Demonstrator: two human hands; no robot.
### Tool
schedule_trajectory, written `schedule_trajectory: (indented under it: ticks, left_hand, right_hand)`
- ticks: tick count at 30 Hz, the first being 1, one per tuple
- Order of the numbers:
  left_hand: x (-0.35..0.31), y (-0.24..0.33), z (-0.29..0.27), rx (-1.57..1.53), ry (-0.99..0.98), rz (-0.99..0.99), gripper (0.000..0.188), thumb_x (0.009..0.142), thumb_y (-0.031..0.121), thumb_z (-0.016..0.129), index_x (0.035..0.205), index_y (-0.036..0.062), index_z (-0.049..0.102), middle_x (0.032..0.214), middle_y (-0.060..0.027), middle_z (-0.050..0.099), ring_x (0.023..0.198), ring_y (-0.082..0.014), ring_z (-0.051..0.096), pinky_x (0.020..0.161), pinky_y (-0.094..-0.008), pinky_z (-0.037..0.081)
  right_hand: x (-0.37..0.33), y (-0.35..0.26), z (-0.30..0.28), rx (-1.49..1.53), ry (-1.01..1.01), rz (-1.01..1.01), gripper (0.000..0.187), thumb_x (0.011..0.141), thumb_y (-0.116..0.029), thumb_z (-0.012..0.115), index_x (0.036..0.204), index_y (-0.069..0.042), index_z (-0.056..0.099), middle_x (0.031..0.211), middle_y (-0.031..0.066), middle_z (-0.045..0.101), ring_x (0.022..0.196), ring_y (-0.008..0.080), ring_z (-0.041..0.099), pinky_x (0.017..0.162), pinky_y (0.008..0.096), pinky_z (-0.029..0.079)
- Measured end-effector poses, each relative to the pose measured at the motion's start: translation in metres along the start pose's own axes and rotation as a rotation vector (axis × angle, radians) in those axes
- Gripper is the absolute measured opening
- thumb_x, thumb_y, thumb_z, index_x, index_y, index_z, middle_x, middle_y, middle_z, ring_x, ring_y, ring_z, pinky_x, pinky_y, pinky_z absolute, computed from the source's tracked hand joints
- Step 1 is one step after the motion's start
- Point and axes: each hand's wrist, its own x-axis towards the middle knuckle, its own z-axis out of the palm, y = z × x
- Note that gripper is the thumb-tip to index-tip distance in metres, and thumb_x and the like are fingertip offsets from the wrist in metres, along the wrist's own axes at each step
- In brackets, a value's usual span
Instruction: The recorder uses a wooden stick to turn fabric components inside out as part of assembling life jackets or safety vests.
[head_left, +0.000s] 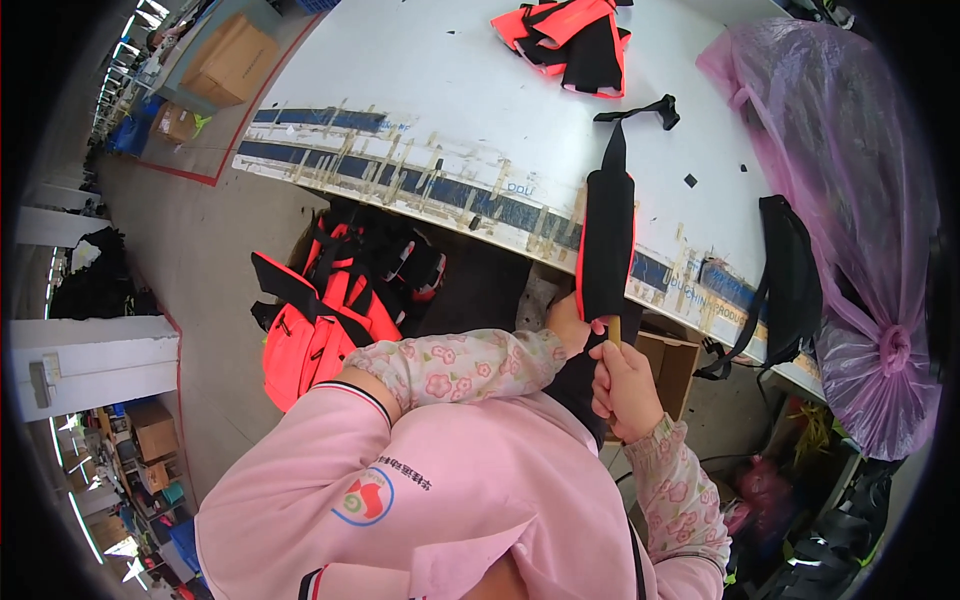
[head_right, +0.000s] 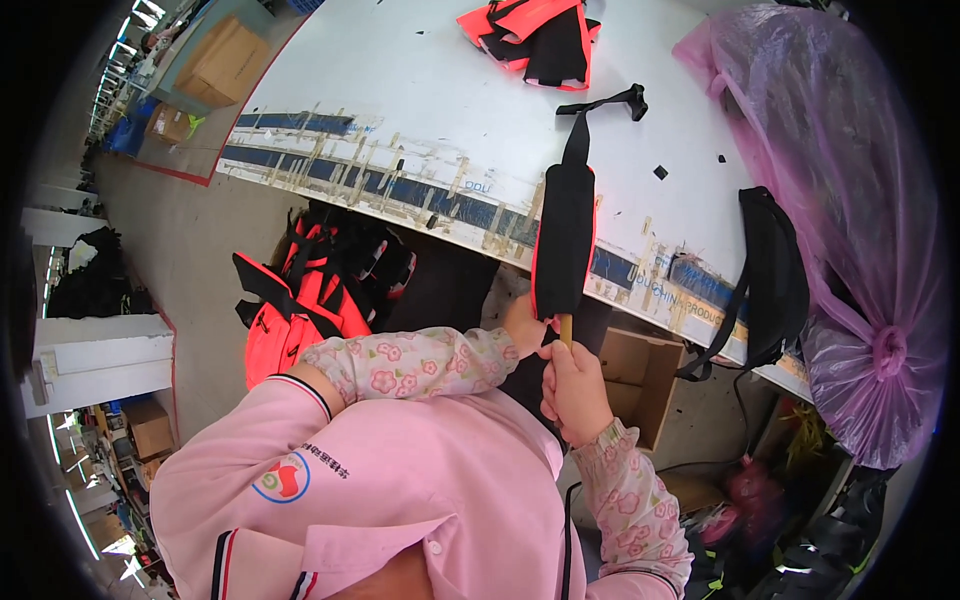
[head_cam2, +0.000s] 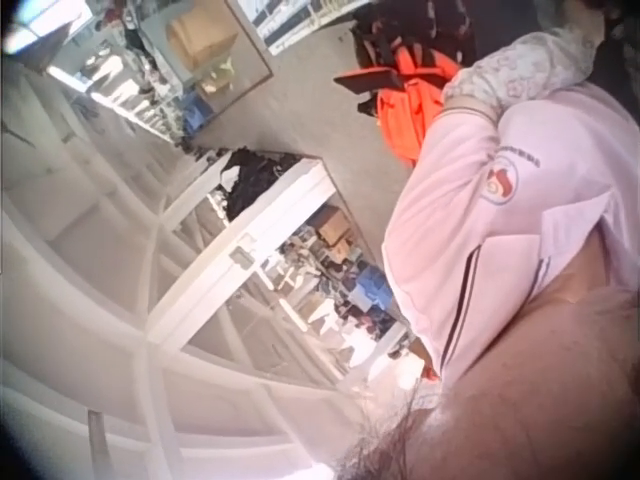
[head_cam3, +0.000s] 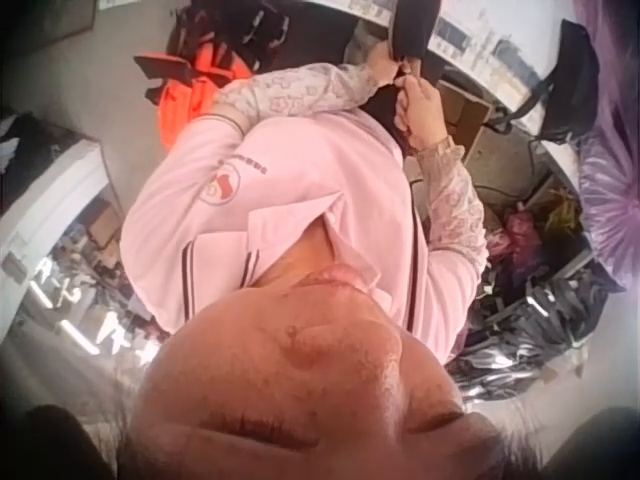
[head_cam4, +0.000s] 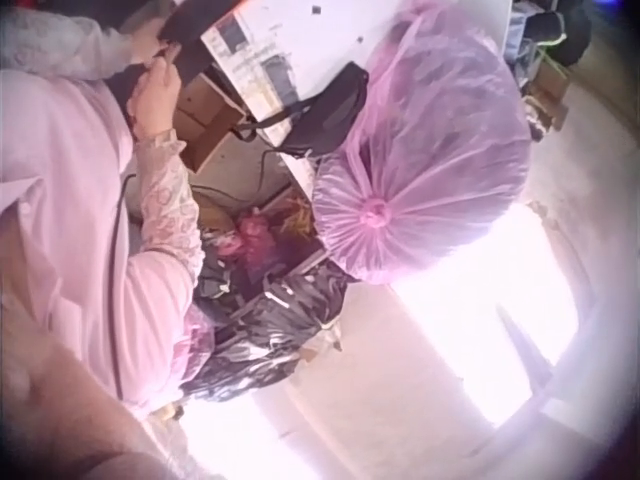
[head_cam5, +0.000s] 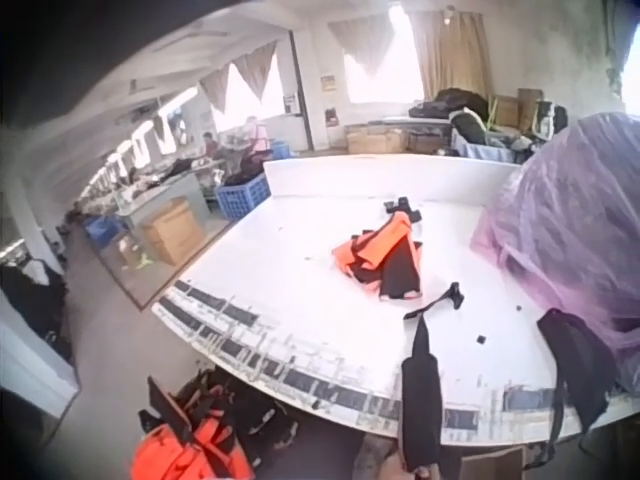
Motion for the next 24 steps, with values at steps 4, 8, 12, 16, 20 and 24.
schedule_trajectory:
  ticks: [4, 8, 12, 16, 20, 24]
  left_hand:
    - [0.005, -0.014, -0.01, 0.236, -0.054, 0.173, 0.024, 0.08, 0.007, 0.058, 0.104, 0.0073, 0.062, 0.085, -0.0052, 0.065, 0.072, -0.0158, 0.06, 0.068, -0.0287, 0.048]
    - [0.002, -0.003, -0.016, -0.094, -0.163, -0.023, 0.034, 0.075, 0.005, 0.062, 0.108, 0.0059, 0.06, 0.091, -0.0059, 0.064, 0.082, -0.0135, 0.058, 0.075, -0.0277, 0.047]
    - [0.001, 0.013, -0.014, -0.015, -0.204, 0.024, 0.026, 0.081, 0.01, 0.057, 0.107, 0.0065, 0.06, 0.083, -0.0065, 0.063, 0.072, -0.0129, 0.058, 0.062, -0.0269, 0.048]
    - [0.003, 0.02, -0.019, 0.312, -0.224, -0.117, 0.023, 0.089, 0.012, 0.047, 0.107, 0.0073, 0.06, 0.072, -0.0075, 0.062, 0.053, -0.0116, 0.055, 0.042, -0.0248, 0.043]
    - [0.002, 0.017, -0.02, 0.164, -0.232, -0.176, 0.021, 0.095, 0.011, 0.043, 0.103, -0.0004, 0.059, 0.08, -0.0103, 0.065, 0.05, -0.0122, 0.057, 0.032, -0.0236, 0.04]
    - [0.001, 0.019, -0.018, 0.218, -0.235, -0.217, 0.02, 0.095, 0.011, 0.042, 0.101, 0.0007, 0.058, 0.078, -0.0078, 0.063, 0.052, -0.012, 0.058, 0.031, -0.0231, 0.039]
  right_hand:
    - [0.014, 0.003, 0.013, 0.061, -0.005, 0.0, 0.023, 0.099, -0.026, 0.039, 0.09, -0.007, 0.048, 0.054, -0.0039, 0.032, 0.035, 0.006, 0.025, 0.032, 0.0234, 0.024]
    - [0.031, 0.015, 0.002, 0.255, -0.269, 0.006, 0.022, 0.099, -0.028, 0.039, 0.09, -0.01, 0.048, 0.052, -0.0053, 0.03, 0.035, 0.0056, 0.025, 0.032, 0.0232, 0.023]
    - [0.044, 0.03, -0.012, 0.593, -0.611, 0.021, 0.023, 0.099, -0.03, 0.038, 0.09, -0.011, 0.047, 0.05, -0.0058, 0.028, 0.034, 0.0054, 0.023, 0.032, 0.0227, 0.023]
    - [0.039, 0.025, -0.032, 0.503, -0.605, 0.047, 0.025, 0.099, -0.032, 0.038, 0.088, -0.011, 0.047, 0.049, -0.0057, 0.027, 0.033, 0.0054, 0.022, 0.032, 0.0224, 0.023]
    - [0.009, 0.006, -0.06, -0.011, -0.361, 0.1, 0.026, 0.099, -0.028, 0.038, 0.085, -0.009, 0.047, 0.048, -0.0048, 0.027, 0.034, 0.0059, 0.022, 0.032, 0.0228, 0.021]
    - [-0.002, -0.003, -0.059, -0.242, -0.198, 0.113, 0.026, 0.099, -0.029, 0.038, 0.084, -0.009, 0.047, 0.049, -0.0045, 0.028, 0.035, 0.0064, 0.021, 0.032, 0.023, 0.02]
